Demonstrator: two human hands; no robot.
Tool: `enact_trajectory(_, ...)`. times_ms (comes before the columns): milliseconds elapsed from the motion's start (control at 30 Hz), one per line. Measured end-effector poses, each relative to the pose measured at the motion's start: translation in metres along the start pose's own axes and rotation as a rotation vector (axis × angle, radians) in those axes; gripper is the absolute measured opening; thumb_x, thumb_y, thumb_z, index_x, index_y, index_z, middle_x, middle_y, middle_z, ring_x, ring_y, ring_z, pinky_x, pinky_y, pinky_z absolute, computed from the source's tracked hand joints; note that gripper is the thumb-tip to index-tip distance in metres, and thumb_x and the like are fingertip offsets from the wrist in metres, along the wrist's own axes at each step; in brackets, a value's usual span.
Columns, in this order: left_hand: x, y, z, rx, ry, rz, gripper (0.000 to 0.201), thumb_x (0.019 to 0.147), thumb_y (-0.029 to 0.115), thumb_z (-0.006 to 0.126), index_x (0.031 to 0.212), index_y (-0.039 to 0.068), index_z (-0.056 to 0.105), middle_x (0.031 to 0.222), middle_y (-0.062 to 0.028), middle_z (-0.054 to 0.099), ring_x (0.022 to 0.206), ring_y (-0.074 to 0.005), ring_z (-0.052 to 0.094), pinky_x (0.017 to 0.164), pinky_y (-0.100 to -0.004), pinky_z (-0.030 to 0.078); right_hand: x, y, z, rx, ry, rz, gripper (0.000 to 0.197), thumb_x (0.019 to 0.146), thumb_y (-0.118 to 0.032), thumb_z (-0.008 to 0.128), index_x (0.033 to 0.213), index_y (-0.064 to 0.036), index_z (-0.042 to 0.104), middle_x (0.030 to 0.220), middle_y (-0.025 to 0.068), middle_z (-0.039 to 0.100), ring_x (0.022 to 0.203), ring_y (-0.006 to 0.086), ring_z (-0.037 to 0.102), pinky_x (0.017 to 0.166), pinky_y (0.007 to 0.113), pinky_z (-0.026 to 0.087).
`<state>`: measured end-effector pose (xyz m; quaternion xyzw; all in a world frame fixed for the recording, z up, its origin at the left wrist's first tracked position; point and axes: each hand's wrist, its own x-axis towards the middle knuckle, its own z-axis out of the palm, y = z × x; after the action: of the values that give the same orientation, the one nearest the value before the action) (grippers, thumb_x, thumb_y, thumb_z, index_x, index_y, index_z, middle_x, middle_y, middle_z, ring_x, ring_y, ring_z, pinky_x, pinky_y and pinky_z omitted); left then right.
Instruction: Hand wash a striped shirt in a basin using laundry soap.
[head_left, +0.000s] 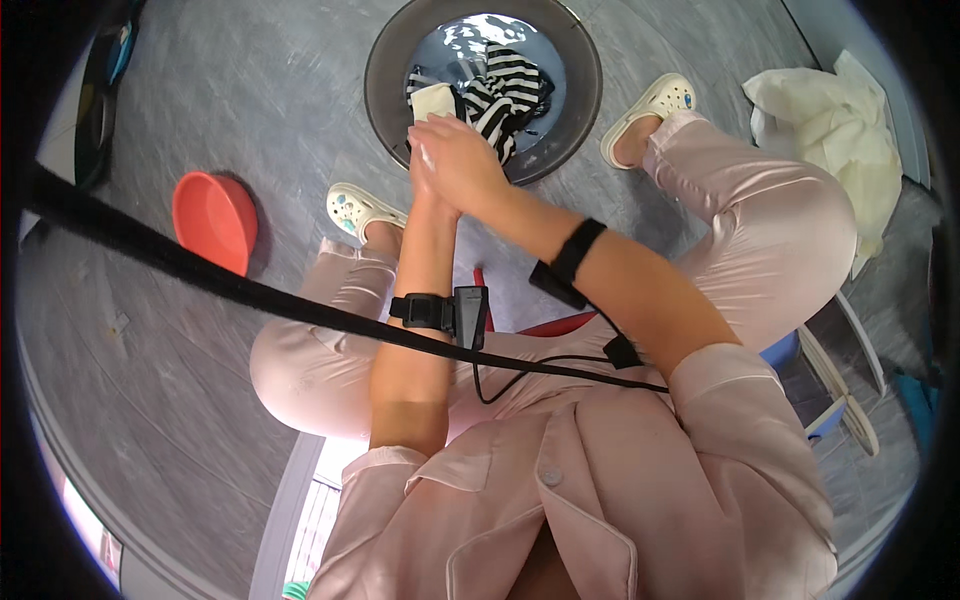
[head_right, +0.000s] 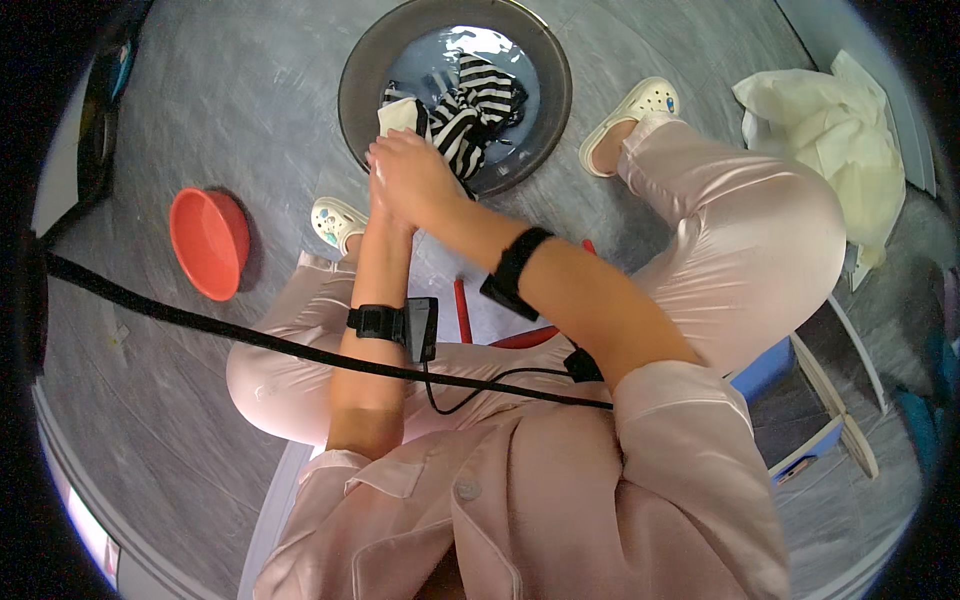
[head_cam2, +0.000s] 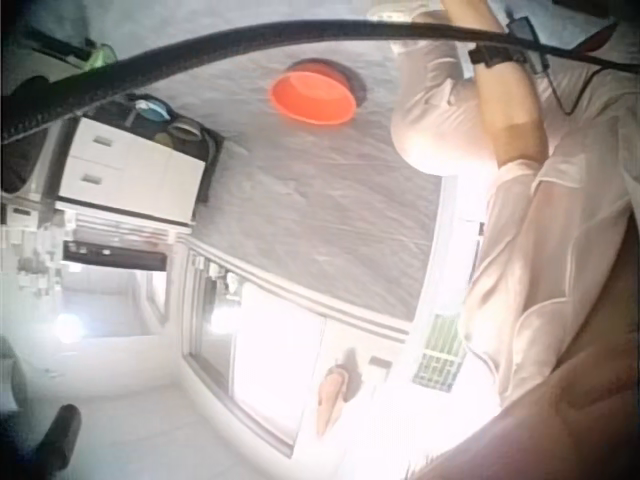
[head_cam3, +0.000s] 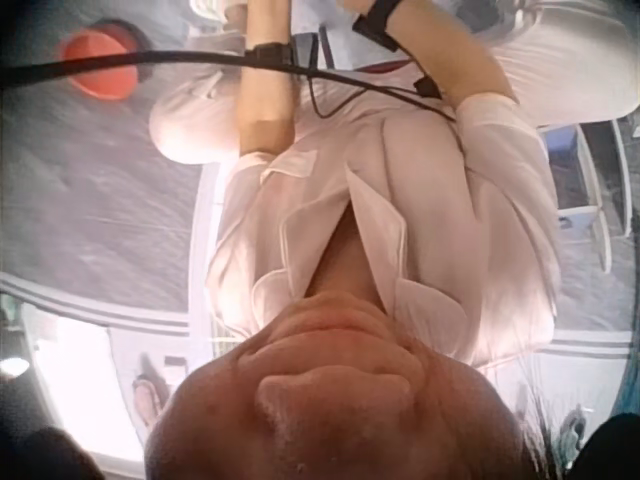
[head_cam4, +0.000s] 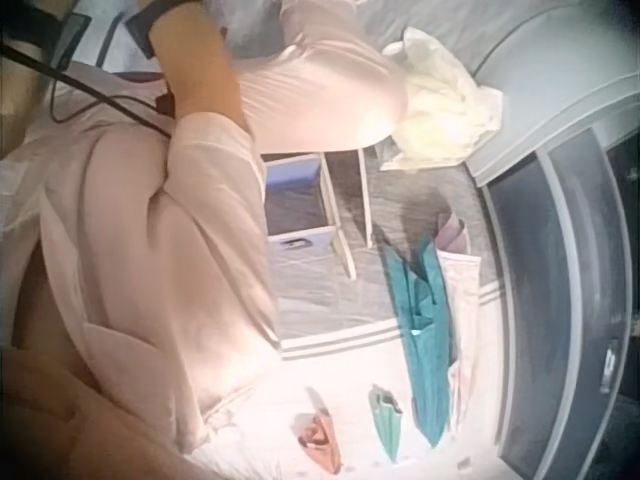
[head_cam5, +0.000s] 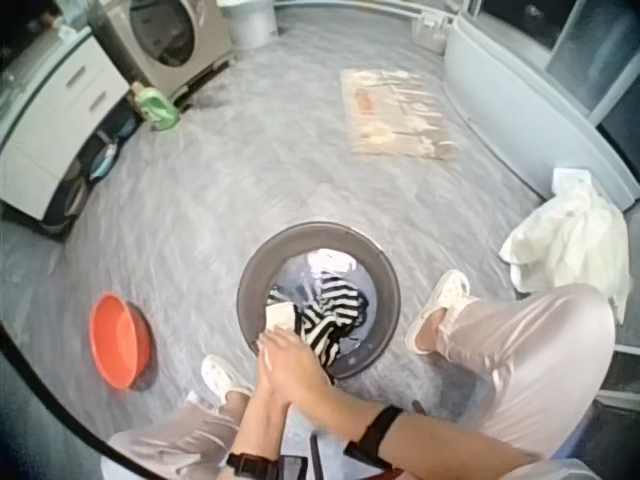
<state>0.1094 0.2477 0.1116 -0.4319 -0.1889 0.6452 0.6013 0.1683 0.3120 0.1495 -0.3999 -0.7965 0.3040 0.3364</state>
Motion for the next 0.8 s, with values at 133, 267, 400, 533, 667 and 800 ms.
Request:
enact_trajectory(133,0.024,-0.039,0.006,1.473,0.597,0.264,0.041,0.091,0.043,0.037,0.115,0.011,0.049,0.112,-0.0073,0.056,0.101,-0.0218,0.055,0.084,-0.0341,0.044,0.027,0.037,-0.017,-0.135,-0.496,0.521,0.025,0.081,-0.018,0.044,0.08,-0.0051,0.065,0.084,0.0166,0.063,0.081,0.0307,0.061,0.071,0.042,0.048)
enact_trajectory(267,0.015,-0.04,0.012,1.5,0.583,0.34,0.045,0.09,0.047,0.038,0.115,0.011,0.048,0.112,-0.0076,0.055,0.1,-0.0213,0.055,0.084,-0.033,0.044,0.001,0.016,-0.017,-0.151,-0.251,0.293,0.018,0.077,-0.015,0.05,0.078,-0.004,0.065,0.083,0.018,0.063,0.082,0.0303,0.062,0.072,0.043,0.048)
enact_trajectory(400,-0.004,-0.01,0.01,1.397,0.436,0.434,0.044,0.091,0.044,0.039,0.116,0.009,0.048,0.11,-0.0078,0.057,0.098,-0.0205,0.056,0.081,-0.0316,0.046,-0.024,-0.023,-0.024,0.062,-0.186,0.128,0.035,0.083,-0.013,0.044,0.11,0.0067,0.053,0.115,0.0224,0.053,0.113,0.0338,0.046,0.1,0.041,0.03)
enact_trajectory(533,0.016,-0.034,0.005,1.636,0.555,0.309,0.044,0.091,0.043,0.039,0.117,0.009,0.048,0.112,-0.007,0.056,0.098,-0.021,0.056,0.081,-0.0315,0.045,0.009,0.039,-0.013,-0.133,-0.316,0.412,0.022,0.075,-0.019,0.051,0.075,-0.0042,0.067,0.079,0.0153,0.064,0.074,0.0301,0.063,0.068,0.041,0.05)
enact_trajectory(667,0.008,-0.043,0.019,1.627,0.614,0.319,0.045,0.092,0.042,0.038,0.119,0.008,0.047,0.114,-0.0072,0.055,0.1,-0.0207,0.055,0.083,-0.0315,0.045,0.003,0.028,-0.001,-0.019,-0.274,0.501,0.022,0.077,-0.02,0.051,0.083,-0.0066,0.067,0.081,0.0129,0.064,0.078,0.0304,0.063,0.071,0.043,0.049)
enact_trajectory(800,-0.002,-0.024,0.014,1.41,0.443,0.433,0.052,0.092,0.046,0.035,0.124,0.006,0.044,0.117,-0.0092,0.054,0.104,-0.0211,0.053,0.087,-0.0311,0.042,-0.004,0.013,0.002,-0.062,-0.146,0.286,0.023,0.077,-0.02,0.05,0.086,-0.0059,0.065,0.082,0.0144,0.064,0.077,0.0316,0.062,0.071,0.042,0.048)
